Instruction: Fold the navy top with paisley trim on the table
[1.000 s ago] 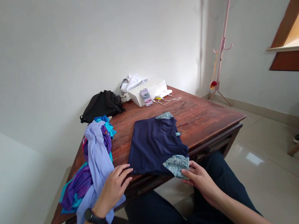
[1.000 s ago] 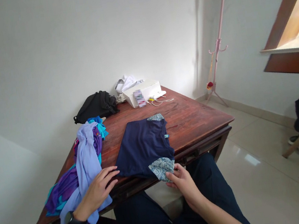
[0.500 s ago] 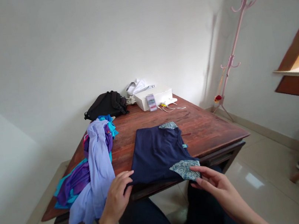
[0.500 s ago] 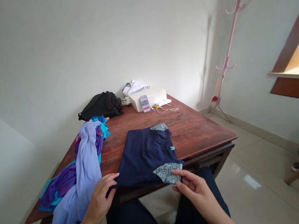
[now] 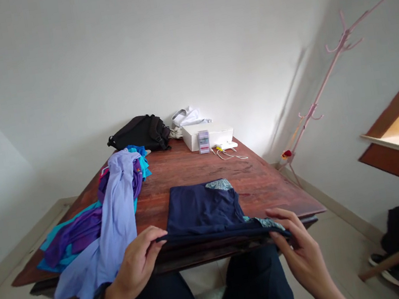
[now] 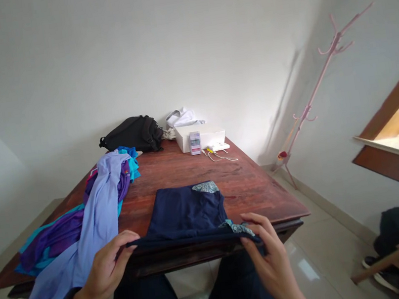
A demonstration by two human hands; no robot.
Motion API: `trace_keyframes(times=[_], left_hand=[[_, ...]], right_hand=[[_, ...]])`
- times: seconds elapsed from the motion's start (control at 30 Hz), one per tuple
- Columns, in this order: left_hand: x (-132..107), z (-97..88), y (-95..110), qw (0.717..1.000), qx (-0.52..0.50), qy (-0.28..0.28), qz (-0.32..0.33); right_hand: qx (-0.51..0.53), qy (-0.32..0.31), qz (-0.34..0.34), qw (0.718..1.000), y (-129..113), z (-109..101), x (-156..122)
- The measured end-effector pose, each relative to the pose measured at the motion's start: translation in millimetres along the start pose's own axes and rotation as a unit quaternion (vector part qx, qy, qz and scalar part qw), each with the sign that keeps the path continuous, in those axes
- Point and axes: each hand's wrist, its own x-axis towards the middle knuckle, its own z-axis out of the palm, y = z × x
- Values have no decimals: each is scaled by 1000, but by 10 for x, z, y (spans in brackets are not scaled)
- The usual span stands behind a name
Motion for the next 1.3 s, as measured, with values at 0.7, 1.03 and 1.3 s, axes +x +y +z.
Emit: trace_keyframes(times=[0.7, 1.03, 1.3], left_hand=[[1059, 803, -1468, 954, -47, -141, -260], [1020, 844, -1419, 963, 24, -115, -243], [1164, 835, -1115, 962, 175, -117, -175]], right_hand=[[-146, -171, 146, 963, 1552, 1441, 1695], [-256, -198, 133, 937, 1412, 1416, 1705], [-269, -257, -76, 925, 541, 1429, 1476]])
